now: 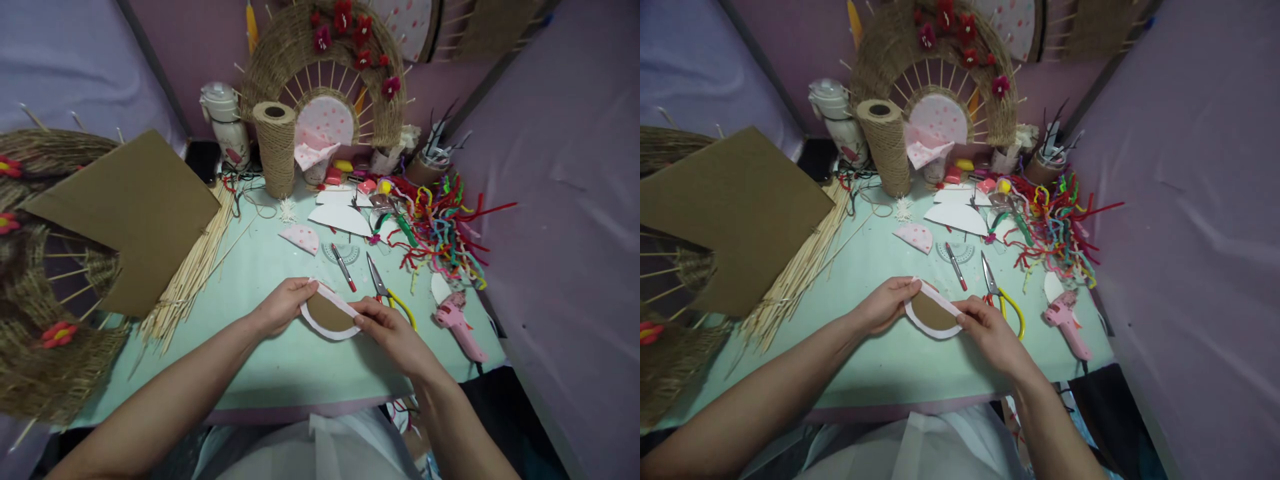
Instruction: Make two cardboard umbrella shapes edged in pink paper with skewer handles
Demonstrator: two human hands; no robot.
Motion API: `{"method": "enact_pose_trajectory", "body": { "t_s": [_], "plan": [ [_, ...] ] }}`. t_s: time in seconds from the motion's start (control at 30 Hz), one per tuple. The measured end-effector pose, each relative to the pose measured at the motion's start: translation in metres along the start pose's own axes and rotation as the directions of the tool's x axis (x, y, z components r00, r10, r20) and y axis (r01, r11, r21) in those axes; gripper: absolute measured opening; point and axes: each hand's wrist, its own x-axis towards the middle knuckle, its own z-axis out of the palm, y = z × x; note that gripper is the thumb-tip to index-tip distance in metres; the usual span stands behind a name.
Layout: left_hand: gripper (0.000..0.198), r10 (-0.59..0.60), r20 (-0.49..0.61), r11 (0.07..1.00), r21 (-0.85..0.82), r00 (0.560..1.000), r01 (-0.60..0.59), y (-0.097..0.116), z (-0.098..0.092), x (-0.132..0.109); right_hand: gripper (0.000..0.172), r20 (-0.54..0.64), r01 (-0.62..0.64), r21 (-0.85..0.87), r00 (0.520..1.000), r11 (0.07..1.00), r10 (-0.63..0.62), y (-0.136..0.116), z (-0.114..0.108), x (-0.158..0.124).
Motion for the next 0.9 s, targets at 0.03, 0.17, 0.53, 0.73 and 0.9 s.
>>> {"method": "enact_pose_trajectory", "body": {
  "t_s": [0.03,0.17,0.53,0.73,0.9],
  "plan": [
    [0.042,-0.007,0.000,1.000,-0.004,1.000,0.007,0.001,-0.001,0.000,0.028,0.001,-0.008,0.025,1.000,1.000,0.008,0.000,0.001,-0.001],
    [0.039,-0.023,-0.010,0.999,-0.049,1.000,0.022,0.004,-0.003,0.000,0.029,-0.006,-0.070,0.223,0.997,0.972,0.073,0.002,0.010,-0.003],
    [0.027,0.001,-0.017,0.991,-0.134,1.000,-0.003,-0.001,0.000,0.000,0.035,-0.178,0.011,0.184,0.984,0.983,0.022,-0.006,0.030,0.006],
    [0.025,0.011,-0.159,0.910,-0.407,0.987,-0.076,0.011,-0.005,0.003,0.037,-0.462,0.108,-0.343,0.845,0.933,-0.268,0.002,-0.001,-0.012],
    [0.028,0.029,-0.181,0.854,-0.507,0.983,-0.119,0.014,-0.006,0.004,0.025,-0.472,-0.300,-0.782,0.858,0.547,-0.204,0.024,-0.022,-0.020]
  ]
}}
